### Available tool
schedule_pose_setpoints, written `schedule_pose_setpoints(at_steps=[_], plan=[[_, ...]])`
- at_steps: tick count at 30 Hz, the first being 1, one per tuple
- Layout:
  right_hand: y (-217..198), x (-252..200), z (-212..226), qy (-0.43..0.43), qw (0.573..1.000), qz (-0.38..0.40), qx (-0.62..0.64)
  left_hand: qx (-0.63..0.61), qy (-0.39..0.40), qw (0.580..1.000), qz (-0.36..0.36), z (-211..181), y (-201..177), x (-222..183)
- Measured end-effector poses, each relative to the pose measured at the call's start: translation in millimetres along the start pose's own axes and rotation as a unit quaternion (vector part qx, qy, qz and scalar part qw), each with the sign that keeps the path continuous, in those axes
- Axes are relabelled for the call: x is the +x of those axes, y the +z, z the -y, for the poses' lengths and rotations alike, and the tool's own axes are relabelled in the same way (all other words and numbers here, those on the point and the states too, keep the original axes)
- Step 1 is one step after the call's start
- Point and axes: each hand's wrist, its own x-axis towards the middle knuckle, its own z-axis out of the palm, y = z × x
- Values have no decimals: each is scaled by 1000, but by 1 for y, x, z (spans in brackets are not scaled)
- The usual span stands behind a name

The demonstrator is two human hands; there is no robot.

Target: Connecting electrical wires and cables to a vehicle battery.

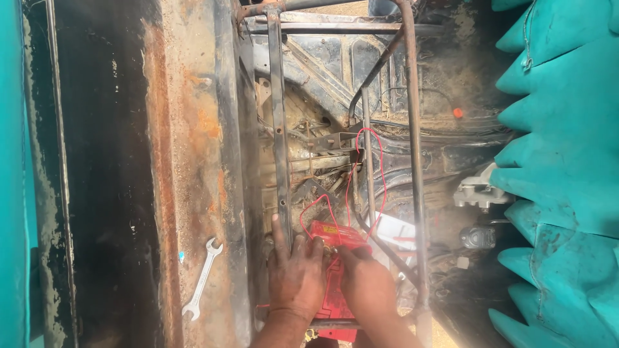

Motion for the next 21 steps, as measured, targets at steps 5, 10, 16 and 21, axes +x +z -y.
schedule_pose_setpoints(at_steps=[5, 10, 16, 21], plan=[[-9, 6, 9, 6, 998, 55, -30, -26, 1, 1000, -11, 1, 0, 0], [-5, 12, 14, -11, 994, 71, -78, -17, 15, 999, -44, 5, 11, 0], [-12, 35, 36, -37, 981, 138, -131, -1, 15, 997, -74, 5, 11, 0], [-48, 36, 46, 15, 963, 242, -119, -27, 29, 992, -117, 7, 20, 0]])
